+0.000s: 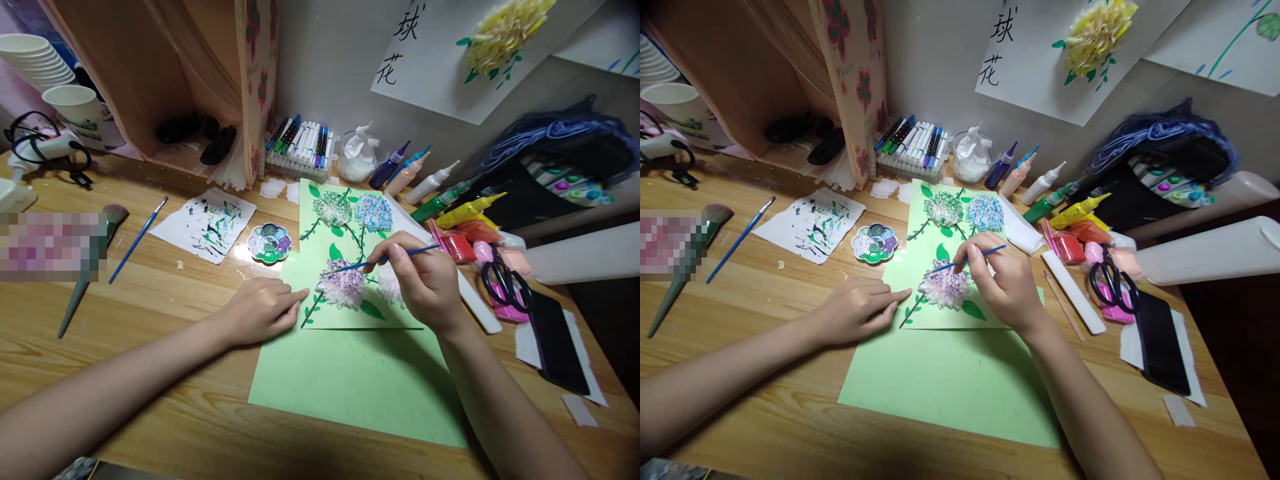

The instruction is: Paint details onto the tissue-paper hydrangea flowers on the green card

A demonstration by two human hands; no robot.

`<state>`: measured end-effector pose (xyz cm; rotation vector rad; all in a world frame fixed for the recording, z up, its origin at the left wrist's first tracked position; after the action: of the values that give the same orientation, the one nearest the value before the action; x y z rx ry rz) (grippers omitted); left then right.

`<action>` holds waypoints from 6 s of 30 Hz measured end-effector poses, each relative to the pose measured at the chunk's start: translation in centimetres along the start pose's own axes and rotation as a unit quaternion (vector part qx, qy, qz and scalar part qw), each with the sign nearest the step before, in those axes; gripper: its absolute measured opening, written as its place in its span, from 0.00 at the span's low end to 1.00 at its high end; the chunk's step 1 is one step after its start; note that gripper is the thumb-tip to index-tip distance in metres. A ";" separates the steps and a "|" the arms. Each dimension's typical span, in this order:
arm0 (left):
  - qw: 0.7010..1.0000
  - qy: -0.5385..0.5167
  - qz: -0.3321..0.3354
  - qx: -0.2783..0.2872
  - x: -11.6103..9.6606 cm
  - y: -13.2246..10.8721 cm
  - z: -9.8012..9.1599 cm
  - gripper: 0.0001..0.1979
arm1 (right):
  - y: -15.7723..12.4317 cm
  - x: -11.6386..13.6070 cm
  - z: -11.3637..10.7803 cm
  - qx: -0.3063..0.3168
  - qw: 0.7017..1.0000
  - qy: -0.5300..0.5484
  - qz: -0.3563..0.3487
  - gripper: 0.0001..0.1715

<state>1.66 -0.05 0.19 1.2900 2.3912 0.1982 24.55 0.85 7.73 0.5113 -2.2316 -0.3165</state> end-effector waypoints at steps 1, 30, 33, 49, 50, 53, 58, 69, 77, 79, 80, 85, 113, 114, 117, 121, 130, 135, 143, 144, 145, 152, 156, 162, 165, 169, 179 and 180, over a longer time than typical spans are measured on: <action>1.000 -0.001 -0.001 -0.001 0.0 0.0 0.0 0.17 | 0.0 0.0 0.0 0.001 1.000 0.005 -0.001 0.18; 1.000 -0.011 -0.009 -0.008 -0.1 -0.1 -0.1 0.14 | 1.3 0.7 3.5 0.109 0.993 -0.043 -0.033 0.13; 1.000 -0.013 -0.010 -0.010 -0.1 -0.1 -0.1 0.14 | 1.3 0.7 3.6 0.115 0.992 -0.037 -0.032 0.13; 1.000 -0.012 -0.003 0.000 0.0 -0.1 0.0 0.16 | 0.5 -0.9 0.4 -0.030 0.997 0.067 0.024 0.18; 1.000 -0.010 -0.004 0.001 0.0 0.0 0.0 0.16 | 0.5 -0.9 0.5 -0.025 0.997 0.062 0.025 0.19; 1.000 -0.004 -0.006 0.005 0.0 0.0 -0.1 0.16 | 0.6 -0.9 0.9 -0.009 0.999 0.045 0.026 0.19; 1.000 0.002 -0.007 0.007 -0.1 0.0 0.0 0.16 | 0.7 -1.0 0.9 -0.001 1.000 0.024 0.021 0.19; 1.000 0.001 -0.004 0.001 -0.1 0.0 -0.1 0.16 | 0.6 -1.0 0.7 -0.009 0.999 0.025 0.028 0.20; 1.000 0.002 -0.004 0.006 0.0 0.0 0.0 0.16 | 0.5 -1.1 0.4 -0.040 0.997 0.057 0.038 0.20; 1.000 0.000 -0.003 0.005 0.0 0.0 -0.1 0.16 | 0.6 -1.3 0.2 -0.052 0.996 0.058 0.041 0.21; 1.000 -0.001 -0.003 0.004 0.0 0.0 -0.1 0.16 | 0.6 -1.3 0.3 -0.050 0.996 0.053 0.044 0.21; 1.000 -0.006 -0.005 0.004 0.0 0.0 0.0 0.16 | 0.7 -1.3 0.7 -0.009 0.998 0.031 0.052 0.21; 1.000 -0.005 -0.003 0.014 0.1 -0.2 0.2 0.17 | 0.7 -1.9 1.1 -0.044 0.986 0.132 0.088 0.21; 1.000 -0.006 -0.003 0.013 0.1 -0.2 0.2 0.17 | 0.7 -2.0 1.0 -0.055 0.985 0.136 0.090 0.21; 1.000 -0.008 -0.004 0.013 0.1 -0.1 0.2 0.16 | 0.7 -2.0 0.8 -0.082 0.984 0.128 0.094 0.21; 1.000 -0.006 -0.002 0.008 0.0 0.0 0.1 0.16 | 0.7 -2.0 1.0 -0.066 0.990 0.094 0.086 0.21; 1.000 0.000 -0.002 0.011 0.0 0.1 0.0 0.16 | 1.6 -1.7 1.4 -0.046 0.993 0.082 0.071 0.22; 1.000 -0.006 -0.001 0.010 -0.1 0.1 -0.1 0.16 | 1.8 -2.0 1.8 -0.032 0.993 0.088 0.068 0.22; 1.000 -0.011 -0.004 0.011 0.0 0.0 -0.1 0.16 | 1.8 -2.1 1.9 -0.028 0.995 0.077 0.065 0.22; 1.000 -0.010 -0.004 0.011 0.0 0.0 -0.1 0.16 | 1.8 -2.1 1.9 -0.031 0.995 0.074 0.065 0.22; 1.000 -0.009 -0.003 0.011 0.0 0.0 -0.1 0.16 | 1.8 -2.1 1.9 -0.032 0.995 0.072 0.065 0.22; 1.000 -0.004 -0.003 0.011 -0.1 0.1 -0.1 0.16 | 1.8 -1.9 1.9 -0.028 0.995 0.065 0.065 0.22; 1.000 -0.008 -0.003 0.006 -0.1 0.1 -0.1 0.16 | 1.8 -1.9 1.8 -0.027 0.996 0.065 0.063 0.22; 1.000 -0.008 -0.005 0.014 0.0 0.0 -0.1 0.16 | 1.7 -1.7 1.8 -0.023 0.996 0.058 0.059 0.22; 1.000 -0.006 -0.004 0.014 0.0 0.0 -0.1 0.17 | 1.6 -1.5 1.6 -0.028 0.996 0.059 0.053 0.22; 1.000 -0.006 -0.005 0.016 0.0 0.1 -0.1 0.17 | 1.5 -1.3 1.5 -0.035 0.996 0.061 0.047 0.22; 1.000 -0.012 -0.007 0.014 0.0 0.0 -0.1 0.16 | 1.7 -1.6 1.7 -0.011 0.997 0.061 0.049 0.23; 1.000 -0.012 -0.007 0.015 0.0 0.0 -0.1 0.16 | 1.8 -1.6 1.7 -0.009 0.996 0.066 0.050 0.23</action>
<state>1.66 -0.05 0.33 1.2801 2.3907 0.1430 23.73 3.26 6.22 0.3970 -2.1148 -0.2436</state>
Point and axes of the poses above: each hand's wrist, its own y-axis towards the middle knuckle, its own z-axis out of the palm, x = y × z, the point moved 2 cm from there along y, towards the middle knuckle
